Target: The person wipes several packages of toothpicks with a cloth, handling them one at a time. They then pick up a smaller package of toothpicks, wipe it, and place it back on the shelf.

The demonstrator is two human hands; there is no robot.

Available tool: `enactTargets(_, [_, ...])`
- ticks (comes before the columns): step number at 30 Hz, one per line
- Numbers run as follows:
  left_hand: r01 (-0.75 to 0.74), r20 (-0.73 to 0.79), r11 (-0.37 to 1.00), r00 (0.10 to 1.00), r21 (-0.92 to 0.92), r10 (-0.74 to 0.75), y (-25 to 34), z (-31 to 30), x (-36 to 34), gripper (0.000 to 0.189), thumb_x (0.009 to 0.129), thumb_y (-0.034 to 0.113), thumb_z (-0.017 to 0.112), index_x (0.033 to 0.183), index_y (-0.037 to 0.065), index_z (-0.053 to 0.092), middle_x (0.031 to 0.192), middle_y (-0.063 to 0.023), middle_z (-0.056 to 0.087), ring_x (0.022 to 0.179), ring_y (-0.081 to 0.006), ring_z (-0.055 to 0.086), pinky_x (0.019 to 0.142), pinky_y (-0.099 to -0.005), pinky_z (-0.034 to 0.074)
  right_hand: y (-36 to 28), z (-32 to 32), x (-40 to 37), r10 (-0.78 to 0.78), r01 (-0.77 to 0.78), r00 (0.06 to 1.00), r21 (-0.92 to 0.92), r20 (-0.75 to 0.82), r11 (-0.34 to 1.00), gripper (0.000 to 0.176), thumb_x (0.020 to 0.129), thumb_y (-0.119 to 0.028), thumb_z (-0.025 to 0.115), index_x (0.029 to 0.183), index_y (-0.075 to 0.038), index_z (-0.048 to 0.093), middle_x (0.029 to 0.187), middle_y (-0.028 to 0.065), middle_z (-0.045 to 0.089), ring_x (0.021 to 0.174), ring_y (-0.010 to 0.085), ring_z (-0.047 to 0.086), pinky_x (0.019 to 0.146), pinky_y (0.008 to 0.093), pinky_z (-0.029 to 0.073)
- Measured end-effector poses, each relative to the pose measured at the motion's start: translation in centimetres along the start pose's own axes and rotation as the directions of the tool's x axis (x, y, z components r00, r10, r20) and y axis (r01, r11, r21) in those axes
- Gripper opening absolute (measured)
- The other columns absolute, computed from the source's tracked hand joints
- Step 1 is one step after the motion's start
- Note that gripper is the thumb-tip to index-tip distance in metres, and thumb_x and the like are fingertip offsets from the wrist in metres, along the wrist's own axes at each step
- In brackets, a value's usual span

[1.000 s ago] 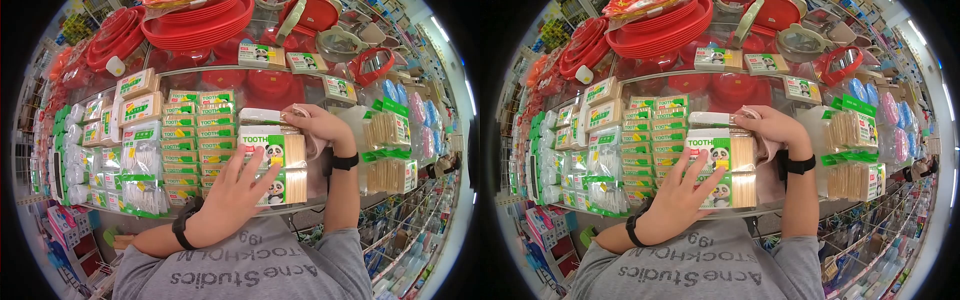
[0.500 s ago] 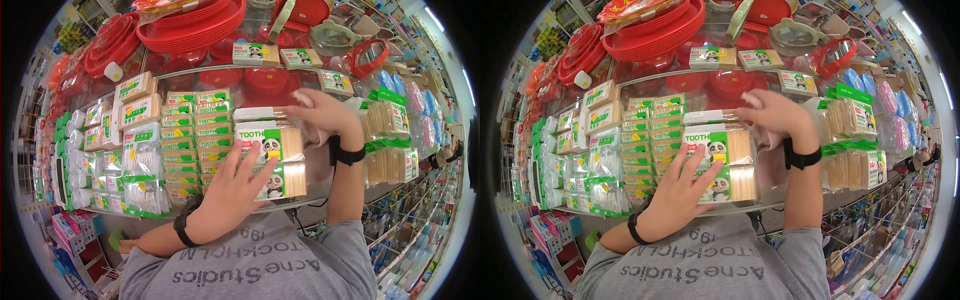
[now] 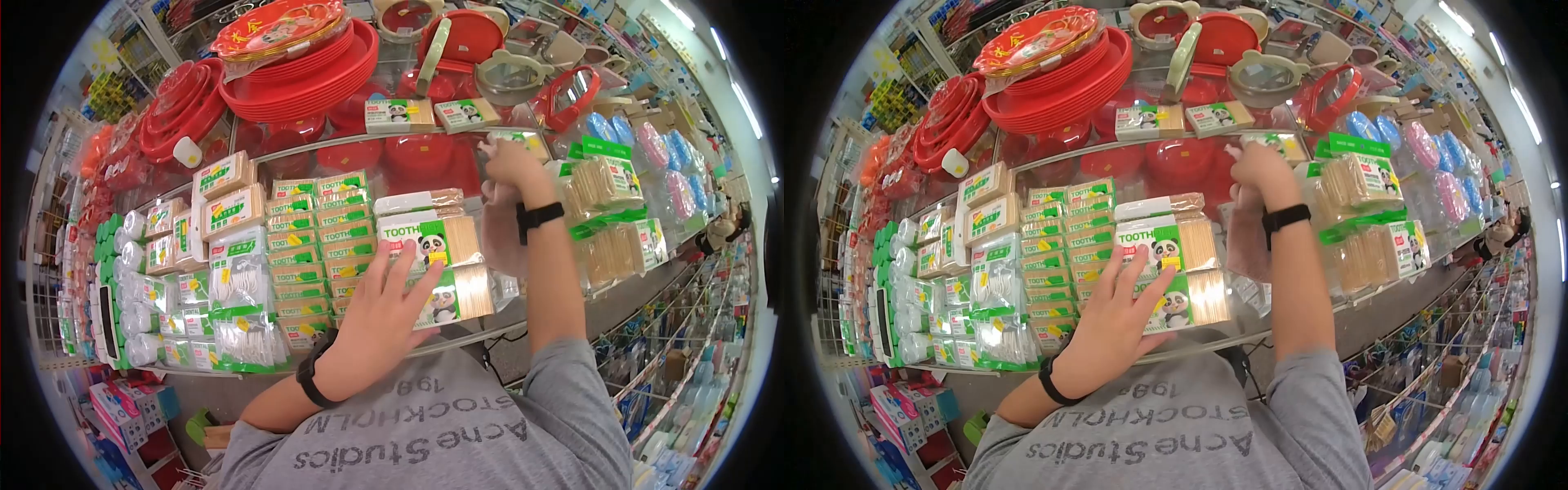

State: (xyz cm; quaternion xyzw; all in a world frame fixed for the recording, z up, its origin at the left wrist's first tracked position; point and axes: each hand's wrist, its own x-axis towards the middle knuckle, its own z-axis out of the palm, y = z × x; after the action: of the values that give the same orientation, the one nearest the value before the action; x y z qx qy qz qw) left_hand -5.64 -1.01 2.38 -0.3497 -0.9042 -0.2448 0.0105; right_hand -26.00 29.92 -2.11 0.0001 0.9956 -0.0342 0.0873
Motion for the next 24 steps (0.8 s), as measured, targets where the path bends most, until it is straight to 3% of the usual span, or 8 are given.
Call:
enactTargets(1, [0.002,0.005,1.000,1.000,-0.003,-0.002,0.0,0.0,-0.1,0.084,0.070,0.035,0.083,0.142,0.012,0.044,0.146,-0.0234,0.033,0.136,-0.0479,0.029,0.109,-0.0511,0.035,-1.9,-1.6,-1.9,0.006,-0.018,0.997,0.147,0.081,0.989,0.053,0.075,-0.015,0.061,0.126,-0.002,0.057,0.123,0.0286,0.059,0.116,0.0438,0.056,0.096,0.0484,0.048])
enactTargets(4, [-0.012,-0.010,1.000,1.000,0.003,0.012,0.0,-0.1,0.0,0.084,0.070,0.035,0.083,0.142,0.012,0.044,0.146,-0.0232,0.033,0.135,-0.0480,0.030,0.108,-0.0513,0.035,-4.1,-3.2,-4.1,-0.053,0.036,0.993,0.162,0.105,0.986,0.061,0.074,-0.010,0.064,0.133,-0.006,0.052,0.134,0.0271,0.052,0.117,0.0418,0.057,0.095,0.0477,0.049])
enactTargets(7, [-0.015,-0.028,1.000,1.000,0.001,0.015,-0.1,0.0,-0.1,0.084,0.070,0.035,0.083,0.141,0.012,0.044,0.145,-0.0227,0.034,0.134,-0.0480,0.031,0.107,-0.0516,0.036,-2.0,-0.8,-2.8,-0.054,0.062,0.996,0.125,-0.069,0.990,0.077,0.069,-0.005,0.067,0.142,-0.011,0.044,0.147,0.0243,0.039,0.118,0.0390,0.056,0.095,0.0439,0.049])
enactTargets(11, [-0.023,-0.047,1.000,0.999,0.013,0.024,0.0,0.1,-0.3,0.084,0.071,0.035,0.082,0.141,0.012,0.044,0.145,-0.0227,0.035,0.134,-0.0481,0.032,0.107,-0.0519,0.036,-1.4,0.9,-1.5,0.008,-0.011,0.998,-0.041,-0.065,0.999,0.075,0.073,-0.007,0.066,0.143,-0.023,0.042,0.140,0.0190,0.047,0.117,0.0364,0.058,0.091,0.0450,0.053])
enactTargets(17, [-0.009,-0.053,1.000,0.999,0.028,0.010,0.3,0.0,-0.6,0.083,0.073,0.038,0.080,0.142,0.012,0.043,0.146,-0.0229,0.034,0.136,-0.0477,0.029,0.108,-0.0526,0.035,-3.0,-0.7,-3.6,-0.010,0.008,0.998,-0.036,-0.070,0.999,0.052,0.073,-0.010,0.070,0.121,-0.017,0.054,0.129,0.0155,0.051,0.109,0.0375,0.061,0.088,0.0470,0.053])
enactTargets(21, [-0.006,-0.035,0.999,0.999,0.041,0.007,0.3,-0.5,-0.7,0.084,0.075,0.042,0.078,0.144,0.012,0.041,0.147,-0.0222,0.033,0.139,-0.0470,0.026,0.111,-0.0565,0.029,-4.0,-3.2,-5.9,0.007,0.011,0.985,0.103,-0.175,0.995,0.056,0.070,-0.012,0.073,0.122,-0.014,0.052,0.126,0.0183,0.052,0.106,0.0424,0.060,0.089,0.0484,0.051])
enactTargets(23, [0.007,-0.038,0.999,0.999,0.034,-0.006,0.5,-0.5,-1.0,0.085,0.075,0.043,0.078,0.144,0.011,0.040,0.147,-0.0220,0.033,0.140,-0.0472,0.024,0.112,-0.0579,0.026,-4.6,-5.2,-8.0,0.018,0.114,0.907,0.288,-0.421,0.951,0.059,0.069,-0.011,0.074,0.124,-0.010,0.051,0.122,0.0203,0.056,0.106,0.0436,0.060,0.088,0.0476,0.050])
enactTargets(24, [0.000,-0.047,1.000,0.999,-0.008,-0.001,0.6,-0.5,-1.2,0.086,0.075,0.044,0.078,0.145,0.011,0.040,0.149,-0.0218,0.032,0.141,-0.0477,0.022,0.113,-0.0586,0.024,-5.0,-6.1,-9.1,-0.003,0.130,0.909,0.277,-0.418,0.952,0.059,0.069,-0.011,0.074,0.124,-0.010,0.051,0.122,0.0203,0.056,0.106,0.0436,0.060,0.088,0.0476,0.050])
